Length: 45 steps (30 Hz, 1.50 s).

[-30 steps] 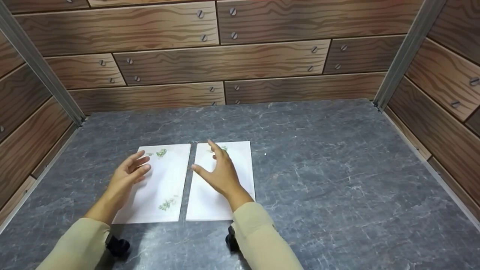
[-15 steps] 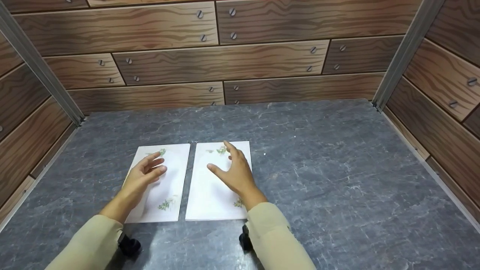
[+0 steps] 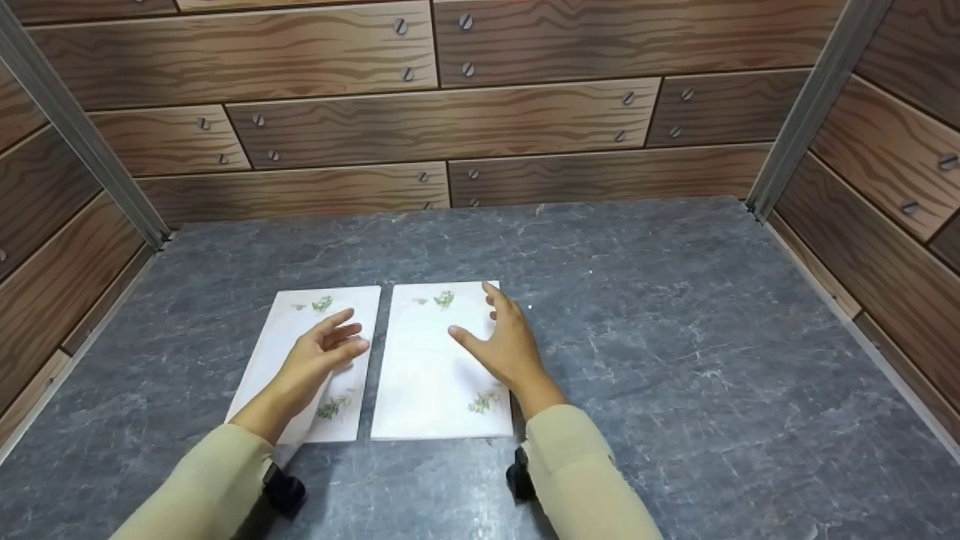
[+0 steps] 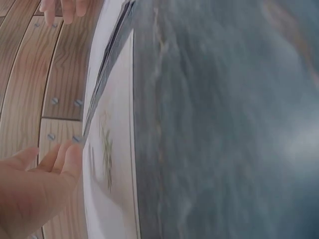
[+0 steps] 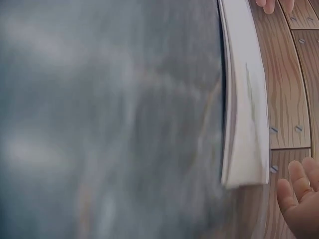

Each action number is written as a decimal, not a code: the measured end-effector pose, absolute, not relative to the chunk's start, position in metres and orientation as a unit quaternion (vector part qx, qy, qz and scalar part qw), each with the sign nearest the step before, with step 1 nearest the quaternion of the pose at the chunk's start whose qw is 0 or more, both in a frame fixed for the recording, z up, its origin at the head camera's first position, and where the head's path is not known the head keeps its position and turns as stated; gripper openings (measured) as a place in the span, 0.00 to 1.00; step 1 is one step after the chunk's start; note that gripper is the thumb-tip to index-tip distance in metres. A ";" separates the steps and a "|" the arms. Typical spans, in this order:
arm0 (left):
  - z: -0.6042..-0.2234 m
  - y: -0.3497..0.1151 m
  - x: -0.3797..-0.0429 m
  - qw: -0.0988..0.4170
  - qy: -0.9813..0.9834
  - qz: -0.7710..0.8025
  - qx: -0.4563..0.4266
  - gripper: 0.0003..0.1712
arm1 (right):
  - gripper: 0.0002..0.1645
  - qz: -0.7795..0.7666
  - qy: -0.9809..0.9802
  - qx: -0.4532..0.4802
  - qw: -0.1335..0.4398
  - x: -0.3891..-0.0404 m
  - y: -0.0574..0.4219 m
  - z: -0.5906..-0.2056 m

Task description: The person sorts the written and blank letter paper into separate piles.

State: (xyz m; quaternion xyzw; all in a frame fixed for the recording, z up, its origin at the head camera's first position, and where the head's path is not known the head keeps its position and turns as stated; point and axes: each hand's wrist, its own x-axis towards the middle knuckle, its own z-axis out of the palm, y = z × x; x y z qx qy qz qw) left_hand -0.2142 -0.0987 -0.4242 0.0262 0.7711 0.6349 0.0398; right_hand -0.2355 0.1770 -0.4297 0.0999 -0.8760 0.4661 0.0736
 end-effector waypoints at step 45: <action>-0.428 -0.069 -0.216 0.090 0.753 0.651 0.000 0.42 | 0.46 0.430 -0.903 0.010 -0.012 -0.225 0.200 -0.433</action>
